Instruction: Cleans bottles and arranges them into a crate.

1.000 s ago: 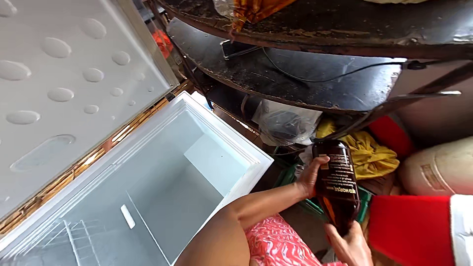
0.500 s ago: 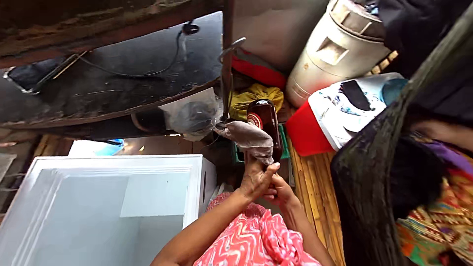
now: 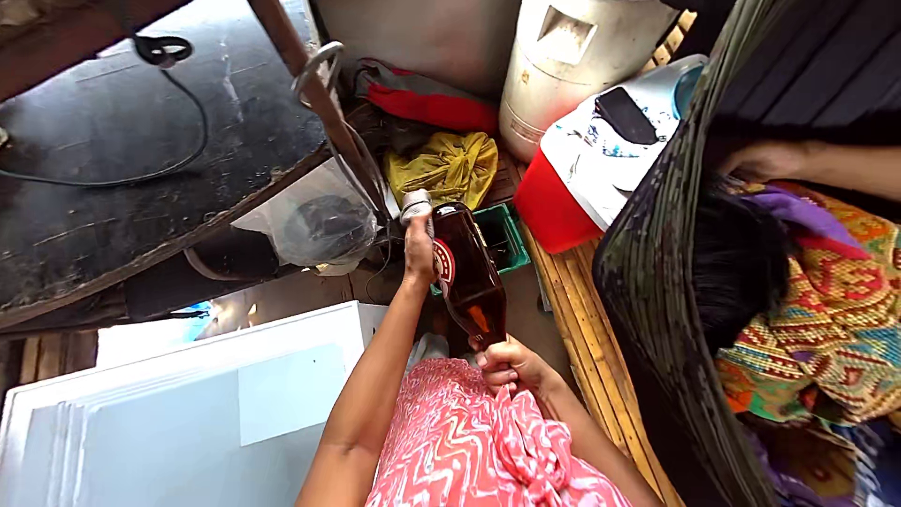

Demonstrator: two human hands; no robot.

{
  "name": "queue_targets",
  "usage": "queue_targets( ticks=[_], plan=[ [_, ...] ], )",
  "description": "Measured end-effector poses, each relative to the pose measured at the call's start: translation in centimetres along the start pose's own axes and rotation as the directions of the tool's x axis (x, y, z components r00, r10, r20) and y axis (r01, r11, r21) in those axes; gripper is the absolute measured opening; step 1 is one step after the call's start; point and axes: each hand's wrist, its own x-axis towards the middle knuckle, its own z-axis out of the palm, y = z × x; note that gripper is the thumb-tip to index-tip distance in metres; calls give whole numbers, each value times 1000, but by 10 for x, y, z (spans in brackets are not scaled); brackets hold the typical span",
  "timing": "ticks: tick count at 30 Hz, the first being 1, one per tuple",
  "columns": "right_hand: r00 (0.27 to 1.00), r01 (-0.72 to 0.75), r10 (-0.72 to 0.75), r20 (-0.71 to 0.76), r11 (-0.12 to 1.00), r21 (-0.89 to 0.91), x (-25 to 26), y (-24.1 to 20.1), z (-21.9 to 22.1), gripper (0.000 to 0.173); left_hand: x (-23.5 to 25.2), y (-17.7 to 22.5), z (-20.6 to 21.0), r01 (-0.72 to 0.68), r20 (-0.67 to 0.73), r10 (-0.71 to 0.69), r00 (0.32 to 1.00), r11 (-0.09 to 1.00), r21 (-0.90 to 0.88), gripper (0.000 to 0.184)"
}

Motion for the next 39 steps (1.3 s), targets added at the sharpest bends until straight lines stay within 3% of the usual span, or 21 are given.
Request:
queue_targets(
  ticks=[3,7,12,15,17,20,22,24,26,29,33,39],
  plan=[
    [989,-10,-10,147,991,132,10,-3,-8,17,-14,-16,1,243,105,-219,970,898,-368,44],
    [999,43,-44,3,983,178,24,-17,6,17,-37,-36,10,432,170,-397,902,818,-381,57],
    [972,96,-80,-220,993,61,39,-32,6,18,-58,-34,17,420,106,-410,906,901,-106,57],
    [915,98,-102,-390,995,-31,55,-40,2,26,-77,-30,18,385,108,-387,916,922,40,50],
    [857,88,-136,-497,989,-118,64,-41,-3,30,-88,-26,21,369,140,-406,903,900,232,48],
    [759,87,-238,-606,959,-269,70,-32,-11,25,-99,-26,25,184,220,-374,901,789,587,44],
    [764,67,-244,-597,951,-303,67,-24,-12,21,-95,-37,25,97,237,-315,919,764,638,54],
    [783,21,-147,-604,977,-210,67,-20,-11,28,-82,-54,24,134,127,-236,963,835,534,46],
    [827,8,-30,-561,999,-42,66,-26,-12,27,-60,-58,15,227,-9,-245,970,884,408,35],
    [870,124,0,-493,968,219,72,-47,-20,26,-34,-50,-16,269,-105,-248,963,885,380,31],
    [856,283,-28,-517,861,422,101,-81,-59,27,-33,-31,-39,286,-80,-276,958,885,369,20],
    [834,379,7,-552,719,583,150,-114,-118,30,-55,-36,-43,406,-11,-431,902,839,361,16]
  ],
)
